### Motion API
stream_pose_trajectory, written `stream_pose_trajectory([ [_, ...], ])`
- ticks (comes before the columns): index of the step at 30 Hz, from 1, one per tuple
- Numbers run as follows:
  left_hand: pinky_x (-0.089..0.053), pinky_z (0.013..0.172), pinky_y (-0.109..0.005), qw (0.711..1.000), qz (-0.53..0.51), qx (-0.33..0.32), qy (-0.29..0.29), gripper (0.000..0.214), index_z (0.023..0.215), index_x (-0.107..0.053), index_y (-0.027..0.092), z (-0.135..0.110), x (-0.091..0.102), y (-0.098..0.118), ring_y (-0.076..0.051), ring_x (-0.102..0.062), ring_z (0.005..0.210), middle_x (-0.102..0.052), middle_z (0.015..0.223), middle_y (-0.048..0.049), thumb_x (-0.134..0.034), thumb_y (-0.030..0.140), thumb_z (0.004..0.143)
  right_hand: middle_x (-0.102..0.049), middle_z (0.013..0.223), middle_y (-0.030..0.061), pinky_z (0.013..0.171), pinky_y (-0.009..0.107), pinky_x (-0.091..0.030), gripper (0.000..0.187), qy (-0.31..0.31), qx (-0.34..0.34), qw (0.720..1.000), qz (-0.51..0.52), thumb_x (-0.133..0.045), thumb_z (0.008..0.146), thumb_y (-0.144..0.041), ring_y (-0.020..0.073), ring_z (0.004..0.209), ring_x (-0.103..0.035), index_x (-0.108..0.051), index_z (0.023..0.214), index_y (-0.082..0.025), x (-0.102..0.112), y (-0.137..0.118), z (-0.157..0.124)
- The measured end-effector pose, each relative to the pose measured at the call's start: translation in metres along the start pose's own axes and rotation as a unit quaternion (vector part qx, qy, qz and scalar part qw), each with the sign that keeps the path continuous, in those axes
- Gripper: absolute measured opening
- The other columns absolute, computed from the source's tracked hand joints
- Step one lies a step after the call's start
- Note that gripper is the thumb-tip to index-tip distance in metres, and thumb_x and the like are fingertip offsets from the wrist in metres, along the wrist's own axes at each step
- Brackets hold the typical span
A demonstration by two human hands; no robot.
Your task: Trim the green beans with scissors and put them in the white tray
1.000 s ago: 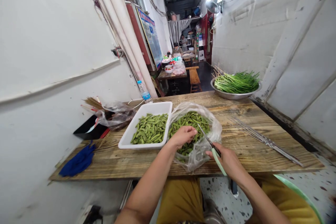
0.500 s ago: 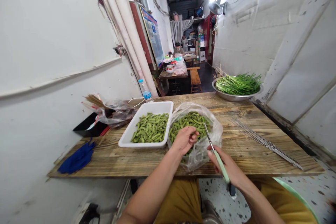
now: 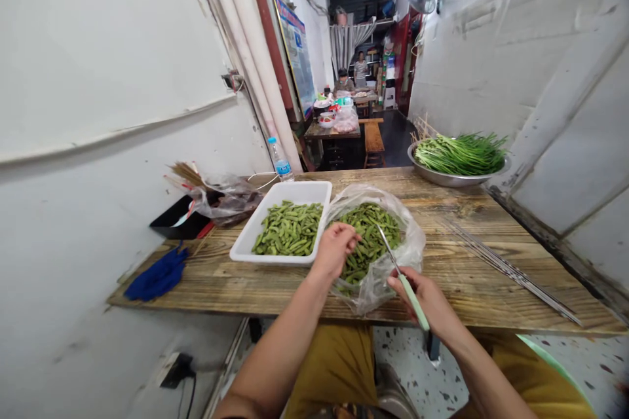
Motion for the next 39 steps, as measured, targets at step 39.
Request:
stream_pose_trajectory([
  [39, -0.038, 0.063, -0.022, 0.972, 0.103, -0.039, -0.207, 0.027, 0.074, -0.065, 0.012, -0.015, -0.045, -0.016, -0.011, -0.052, 0.060, -0.064, 0.065, -0.0016, -0.063, 0.038, 0.071, -0.064, 0.107, 0.0148, 0.077, 0.033, -0.045, 0.050, -0.017, 0.044, 0.961, -0.274, -0.046, 0.082, -0.048, 0.0281, 0.095, -0.061, -0.050, 0.121, -0.017, 0.009, -0.023, -0.007],
])
Point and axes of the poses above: each hand's wrist, its own z-axis towards the middle knuckle, its own x-axis out of the back of the hand, y = z × x, the point moved 9 cm from there along z, towards the middle knuckle
